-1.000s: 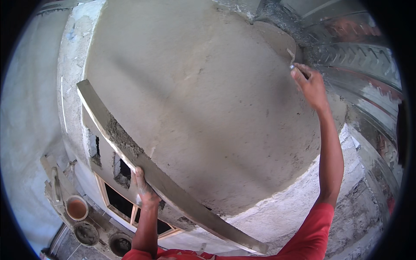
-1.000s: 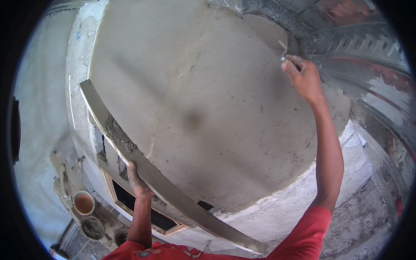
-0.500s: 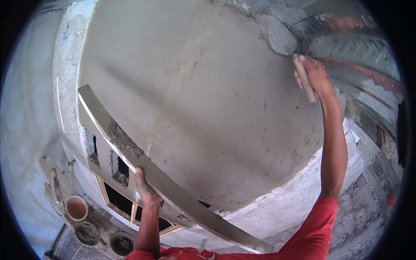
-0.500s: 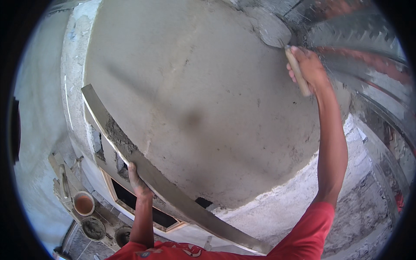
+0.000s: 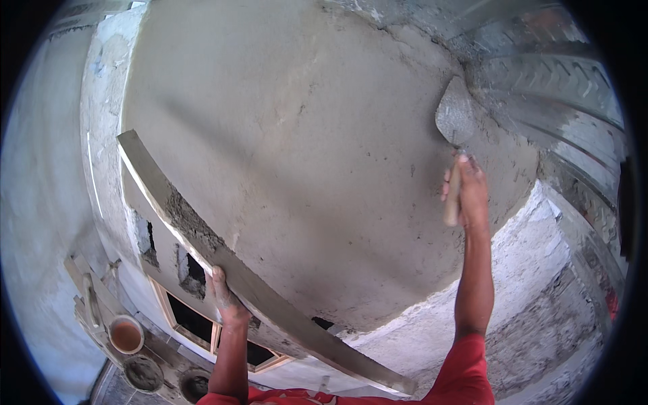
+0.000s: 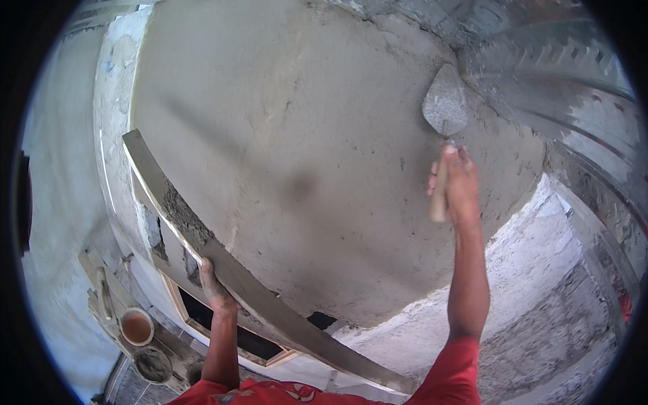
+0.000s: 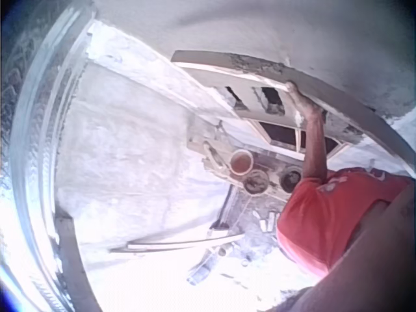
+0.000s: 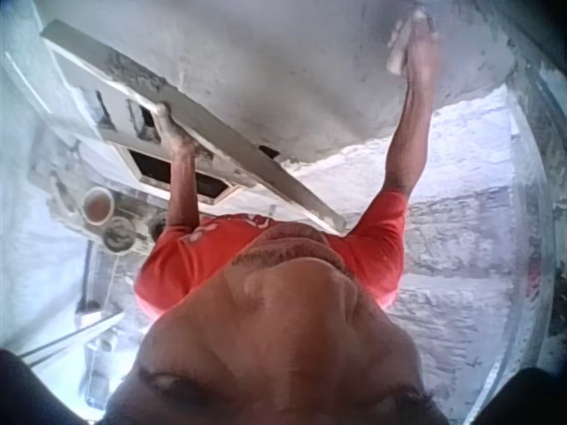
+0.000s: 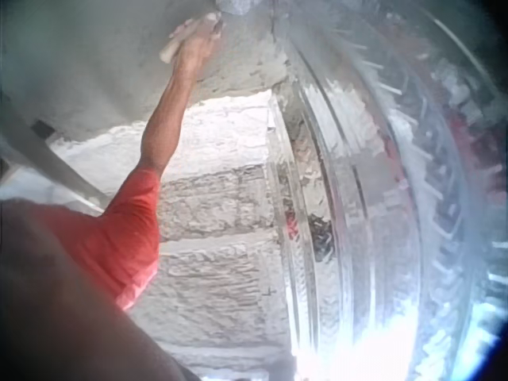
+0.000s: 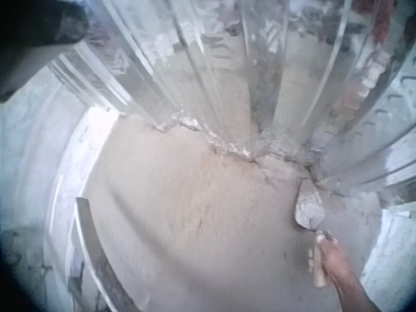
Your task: The person applies and smooths plaster on a ceiling using a straightedge and a trowel, then uses a float for a final finish.
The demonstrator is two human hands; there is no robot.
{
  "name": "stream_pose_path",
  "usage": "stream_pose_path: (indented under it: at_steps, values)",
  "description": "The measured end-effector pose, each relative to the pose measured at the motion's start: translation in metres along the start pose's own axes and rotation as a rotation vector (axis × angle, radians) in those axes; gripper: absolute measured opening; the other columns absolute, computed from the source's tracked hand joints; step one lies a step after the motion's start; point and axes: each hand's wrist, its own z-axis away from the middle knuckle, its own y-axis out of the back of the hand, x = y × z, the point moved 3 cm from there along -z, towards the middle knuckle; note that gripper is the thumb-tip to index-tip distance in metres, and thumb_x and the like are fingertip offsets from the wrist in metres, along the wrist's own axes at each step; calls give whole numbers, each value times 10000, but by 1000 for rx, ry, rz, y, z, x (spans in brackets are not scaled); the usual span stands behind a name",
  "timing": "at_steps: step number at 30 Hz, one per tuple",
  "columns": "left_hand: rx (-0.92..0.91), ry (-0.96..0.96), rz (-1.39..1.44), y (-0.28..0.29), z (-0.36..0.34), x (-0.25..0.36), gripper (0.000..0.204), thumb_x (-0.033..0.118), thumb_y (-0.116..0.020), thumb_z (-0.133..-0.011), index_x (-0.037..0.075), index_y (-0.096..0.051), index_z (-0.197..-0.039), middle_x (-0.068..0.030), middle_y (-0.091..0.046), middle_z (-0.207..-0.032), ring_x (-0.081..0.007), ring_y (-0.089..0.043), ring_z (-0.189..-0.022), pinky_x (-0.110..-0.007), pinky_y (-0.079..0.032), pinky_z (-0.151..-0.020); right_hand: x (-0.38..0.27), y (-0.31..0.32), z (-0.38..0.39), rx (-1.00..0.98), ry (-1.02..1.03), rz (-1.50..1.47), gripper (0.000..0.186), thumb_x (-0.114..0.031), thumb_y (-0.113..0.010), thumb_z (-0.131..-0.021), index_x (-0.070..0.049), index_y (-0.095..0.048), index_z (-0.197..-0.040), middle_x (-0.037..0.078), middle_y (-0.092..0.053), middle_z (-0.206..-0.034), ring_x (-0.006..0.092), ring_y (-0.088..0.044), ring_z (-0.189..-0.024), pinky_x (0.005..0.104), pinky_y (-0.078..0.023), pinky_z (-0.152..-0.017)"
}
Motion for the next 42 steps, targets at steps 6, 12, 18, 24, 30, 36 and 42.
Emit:
stream_pose_path:
  at_steps: [6, 12, 18, 24, 30, 36, 42]
  values:
    - [-31, -13, -39, 0, -12, 2, 553, 392, -568, -952, 55, -398, -1356, -67, -543, -1110, -171, -554, -982, -328, -480, -834, -31, -78, -11, -88, 64, -144, 431, -324, -467, -1001, 3, -460, -1281, 52, -522, -777, 120, -544, -552, 283, -480, -437]
    - [4, -11, -63, 5, -15, -4, 539, 379, -552, -962, 64, -393, -1369, -68, -545, -1133, -174, -556, -1001, -336, -481, -846, -65, -135, -39, -93, -45, -31, 505, -330, -457, -985, 28, -379, -1332, 108, -534, -879, 154, -561, -614, 319, -503, -480]
    - [48, 32, 22, 21, -41, -21, 479, 393, -545, -955, 78, -441, -1300, -80, -568, -1082, -203, -583, -939, -372, -504, -809, -58, -148, -43, -81, -28, 32, 431, -342, -456, -977, 7, -450, -1231, 92, -521, -844, 145, -540, -589, 315, -497, -488]
    - [92, 5, -18, 10, -48, -24, 518, 511, -595, -892, 57, -549, -1136, -111, -630, -871, -245, -644, -734, -380, -542, -658, -52, -161, -21, -143, -67, 195, 592, -365, -460, -977, 38, -348, -1397, 102, -546, -866, 148, -557, -624, 311, -510, -518]
    - [12, 114, 93, 31, -42, -25, 535, 433, -591, -921, 100, -441, -1312, -61, -558, -1093, -195, -580, -953, -354, -512, -798, -15, -158, 13, -268, -8, 352, 596, -359, -459, -993, 52, -356, -1412, 109, -582, -838, 140, -578, -626, 315, -532, -563]
    - [120, 92, 15, 21, -39, -17, 557, 566, -602, -865, 81, -560, -1138, -89, -637, -865, -244, -651, -702, -389, -553, -636, -47, -107, -13, -60, 42, 478, 649, -391, -467, -989, 32, -313, -1457, 105, -596, -813, 129, -573, -595, 324, -531, -565]
    - [94, 141, 64, 22, -38, -27, 535, 563, -580, -881, 82, -574, -1118, -98, -649, -845, -255, -658, -694, -401, -560, -638, -79, -64, -57, -12, 64, 436, 598, -414, -478, -961, 23, -418, -1364, 80, -578, -804, 129, -562, -588, 302, -499, -520]
